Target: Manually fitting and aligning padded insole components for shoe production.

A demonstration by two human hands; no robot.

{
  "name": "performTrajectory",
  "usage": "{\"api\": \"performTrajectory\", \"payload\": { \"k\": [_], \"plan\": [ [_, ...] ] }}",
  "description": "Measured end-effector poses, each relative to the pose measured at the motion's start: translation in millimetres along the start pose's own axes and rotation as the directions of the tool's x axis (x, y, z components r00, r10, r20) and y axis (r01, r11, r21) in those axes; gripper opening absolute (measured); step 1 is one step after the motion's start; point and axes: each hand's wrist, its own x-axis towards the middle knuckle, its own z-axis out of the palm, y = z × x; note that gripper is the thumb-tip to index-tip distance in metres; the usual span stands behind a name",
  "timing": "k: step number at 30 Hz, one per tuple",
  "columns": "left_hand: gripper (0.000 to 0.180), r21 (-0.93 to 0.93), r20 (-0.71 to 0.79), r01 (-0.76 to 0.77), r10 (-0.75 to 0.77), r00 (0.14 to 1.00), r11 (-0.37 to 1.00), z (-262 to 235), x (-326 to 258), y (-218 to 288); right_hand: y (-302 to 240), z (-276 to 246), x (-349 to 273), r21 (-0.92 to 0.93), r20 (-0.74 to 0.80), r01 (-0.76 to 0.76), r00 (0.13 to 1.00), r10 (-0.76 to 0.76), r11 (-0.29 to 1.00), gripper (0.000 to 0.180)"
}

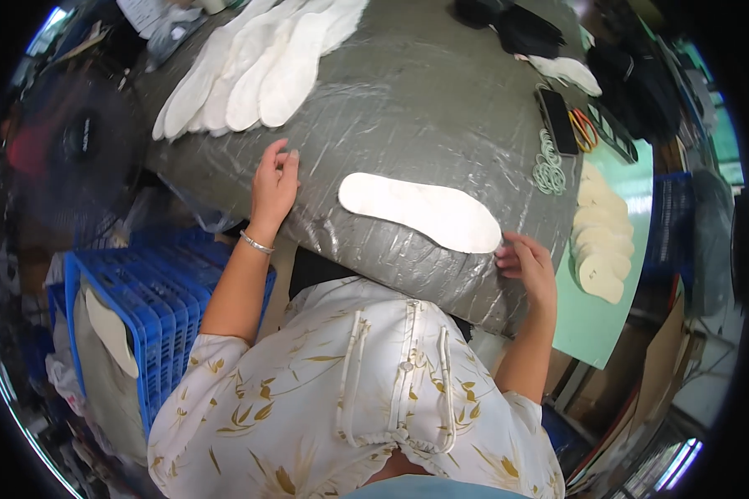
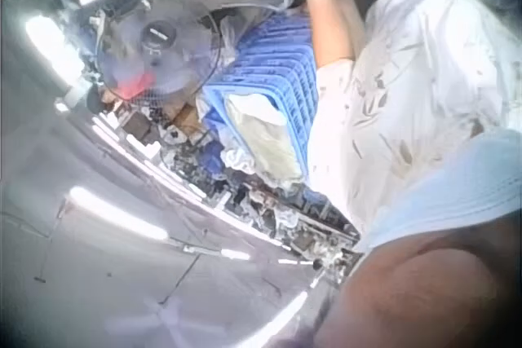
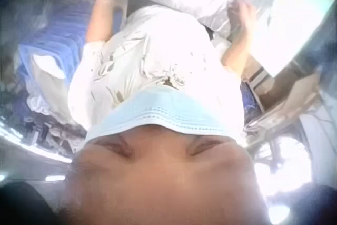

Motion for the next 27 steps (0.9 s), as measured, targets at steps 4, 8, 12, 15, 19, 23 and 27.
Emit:
{"api": "performTrajectory", "payload": {
  "k": [4,8,12,15,19,23,27],
  "plan": [
    [0.036,0.024,-0.132,-0.046,0.049,0.990,0.999,-40,-28,-22,7,-2,-3,-0.176,-0.088,0.144,0.983,-0.161,0.974,0.035],
    [0.038,0.202,-0.371,-0.196,0.260,0.891,0.960,-73,-75,-9,20,-40,-8,-0.500,-0.135,0.210,0.939,-0.315,0.840,0.039],
    [0.035,0.550,-0.425,-0.199,0.477,0.770,0.811,-129,-125,18,-14,-36,-15,-0.497,-0.135,0.265,0.917,-0.375,0.826,0.041],
    [0.031,0.677,-0.535,-0.008,0.500,0.681,0.735,-186,-169,19,-34,-22,2,-0.502,-0.067,0.398,0.867,-0.493,0.768,0.038],
    [0.044,0.773,-0.610,0.312,0.512,0.605,0.552,-282,-239,7,-51,3,13,-0.450,0.054,0.503,0.840,-0.540,0.738,0.039],
    [0.040,0.725,-0.659,0.421,0.368,0.656,0.546,-337,-290,-14,-57,19,18,-0.383,0.141,0.547,0.831,-0.538,0.744,0.038],
    [0.020,0.411,-0.838,0.287,0.234,0.494,0.865,-357,-291,-10,-78,47,5,-0.420,0.227,0.626,0.773,-0.592,0.657,0.036]
  ]
}}
